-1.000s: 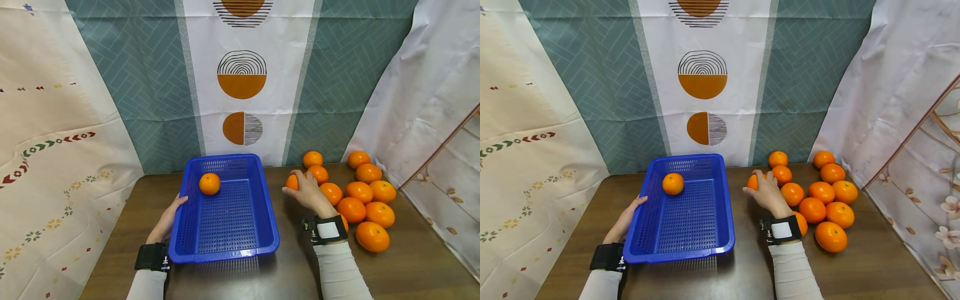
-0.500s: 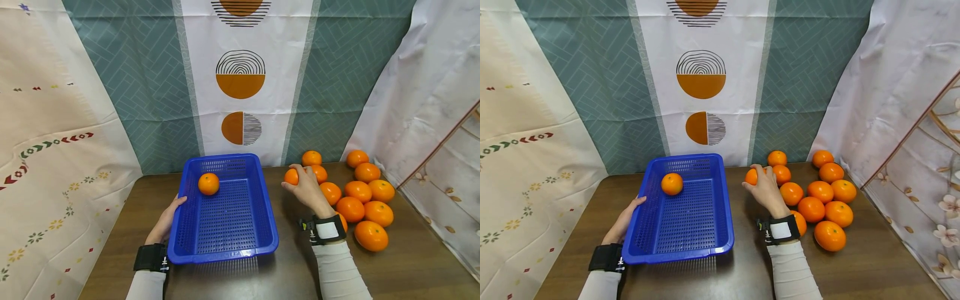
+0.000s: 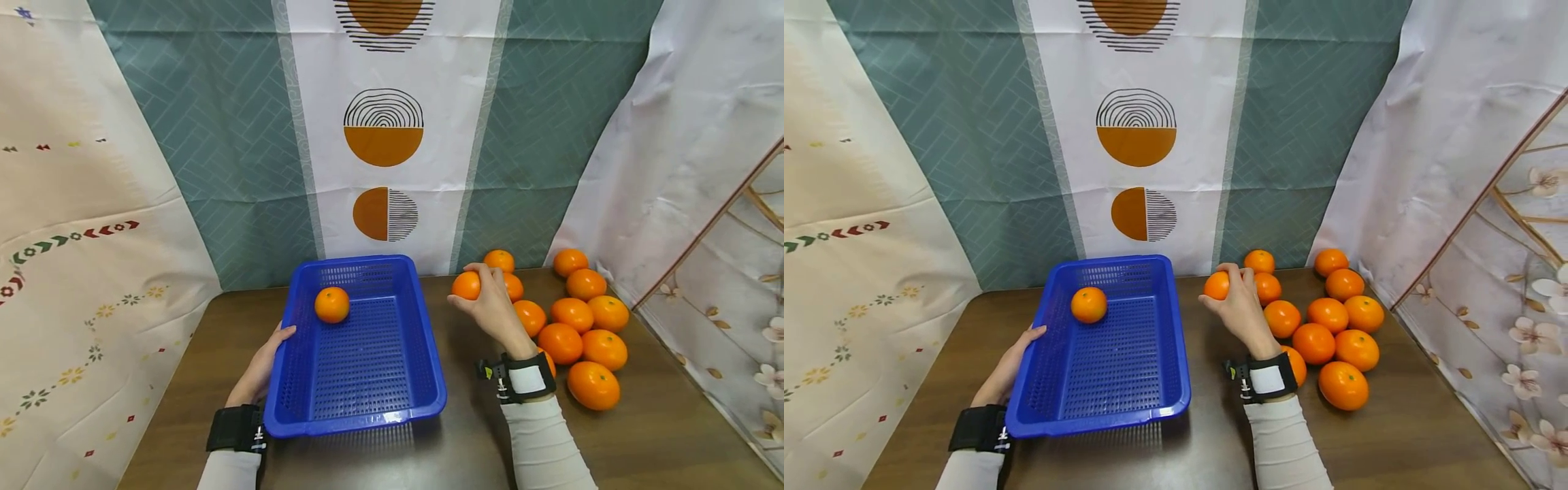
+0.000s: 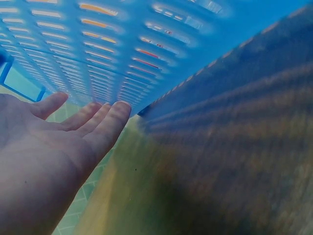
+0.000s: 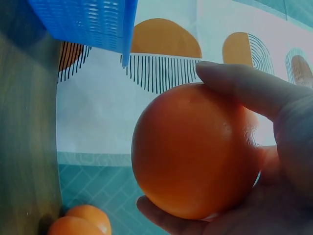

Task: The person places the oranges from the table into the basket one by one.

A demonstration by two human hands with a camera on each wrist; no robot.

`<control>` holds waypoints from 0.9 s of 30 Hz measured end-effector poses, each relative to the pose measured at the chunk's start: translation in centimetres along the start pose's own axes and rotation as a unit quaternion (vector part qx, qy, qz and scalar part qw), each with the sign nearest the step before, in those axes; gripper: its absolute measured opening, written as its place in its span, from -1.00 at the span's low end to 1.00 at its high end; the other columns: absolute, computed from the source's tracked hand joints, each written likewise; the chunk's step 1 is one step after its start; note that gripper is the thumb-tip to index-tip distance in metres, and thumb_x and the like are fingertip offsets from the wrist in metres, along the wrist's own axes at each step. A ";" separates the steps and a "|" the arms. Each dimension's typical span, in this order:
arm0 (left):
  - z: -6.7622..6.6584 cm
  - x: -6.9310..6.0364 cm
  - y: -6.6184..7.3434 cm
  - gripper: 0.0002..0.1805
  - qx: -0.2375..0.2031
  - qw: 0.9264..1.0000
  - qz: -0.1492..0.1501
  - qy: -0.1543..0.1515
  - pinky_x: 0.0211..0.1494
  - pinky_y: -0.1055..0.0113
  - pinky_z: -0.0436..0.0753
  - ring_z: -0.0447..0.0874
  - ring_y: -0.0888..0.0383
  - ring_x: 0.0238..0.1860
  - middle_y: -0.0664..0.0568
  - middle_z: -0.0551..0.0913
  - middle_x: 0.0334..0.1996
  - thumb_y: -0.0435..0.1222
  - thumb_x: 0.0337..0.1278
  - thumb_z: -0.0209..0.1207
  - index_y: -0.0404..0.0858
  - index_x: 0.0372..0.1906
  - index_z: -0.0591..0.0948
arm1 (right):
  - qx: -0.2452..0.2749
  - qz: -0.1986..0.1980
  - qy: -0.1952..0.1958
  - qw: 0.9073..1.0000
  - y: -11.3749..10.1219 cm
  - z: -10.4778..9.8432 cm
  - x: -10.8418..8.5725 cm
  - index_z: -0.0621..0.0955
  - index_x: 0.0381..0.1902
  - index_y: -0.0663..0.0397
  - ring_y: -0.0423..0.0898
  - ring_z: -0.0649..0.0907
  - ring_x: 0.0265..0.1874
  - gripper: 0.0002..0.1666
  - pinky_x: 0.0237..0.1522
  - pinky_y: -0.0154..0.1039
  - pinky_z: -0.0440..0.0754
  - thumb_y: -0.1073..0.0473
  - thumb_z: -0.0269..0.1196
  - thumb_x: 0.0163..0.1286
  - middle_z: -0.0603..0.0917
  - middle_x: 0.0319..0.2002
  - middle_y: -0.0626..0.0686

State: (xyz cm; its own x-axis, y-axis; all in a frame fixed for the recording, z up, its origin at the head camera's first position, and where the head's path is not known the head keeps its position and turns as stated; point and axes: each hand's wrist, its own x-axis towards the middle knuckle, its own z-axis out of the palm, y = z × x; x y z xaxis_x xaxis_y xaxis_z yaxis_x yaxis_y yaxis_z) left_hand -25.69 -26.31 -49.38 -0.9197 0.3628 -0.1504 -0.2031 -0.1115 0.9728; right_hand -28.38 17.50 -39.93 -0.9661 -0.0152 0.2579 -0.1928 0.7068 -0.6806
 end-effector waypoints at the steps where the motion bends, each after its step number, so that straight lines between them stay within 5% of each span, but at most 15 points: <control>1: -0.1 -0.1 -0.1 -0.22 -0.001 1.000 0.000 0.000 0.10 0.08 0.65 0.54 -0.11 0.18 -0.39 0.08 0.53 0.10 0.67 -0.22 0.15 0.69 -0.33 | 0.000 0.000 -0.001 1.000 -0.1 0.1 0.0 0.39 0.40 0.08 0.32 0.48 0.08 -0.19 0.04 0.20 0.58 0.01 0.49 0.31 0.30 0.23 0.38; 12: 0.2 0.2 -0.2 -0.26 -0.001 1.000 0.011 0.001 0.18 0.04 0.61 0.42 -0.22 0.31 -0.32 0.07 0.57 0.09 0.67 -0.20 0.18 0.69 -0.24 | -0.012 -0.016 -0.005 1.000 -0.6 0.1 0.5 0.41 0.40 0.10 0.28 0.55 -0.01 -0.21 0.05 0.17 0.60 0.01 0.47 0.32 0.30 0.21 0.36; 27: -0.2 0.3 -0.4 -0.27 -0.014 0.999 0.027 -0.010 0.21 0.08 0.58 0.33 -0.23 0.37 -0.31 0.01 0.58 0.03 0.68 -0.22 0.15 0.69 -0.26 | -0.012 -0.074 -0.019 0.997 -4.7 -0.2 2.6 0.41 0.43 0.13 0.23 0.53 0.05 -0.18 0.07 0.14 0.60 -0.03 0.46 0.34 0.40 0.23 0.32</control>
State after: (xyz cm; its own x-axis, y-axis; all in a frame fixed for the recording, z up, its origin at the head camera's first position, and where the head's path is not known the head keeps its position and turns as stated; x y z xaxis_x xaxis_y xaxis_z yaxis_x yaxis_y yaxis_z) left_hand -25.93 -26.34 -49.80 -0.9228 0.3736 -0.0943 -0.1631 -0.1570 0.9740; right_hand -29.93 14.27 -35.92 -0.9334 -0.1465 0.3276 -0.3294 0.7122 -0.6199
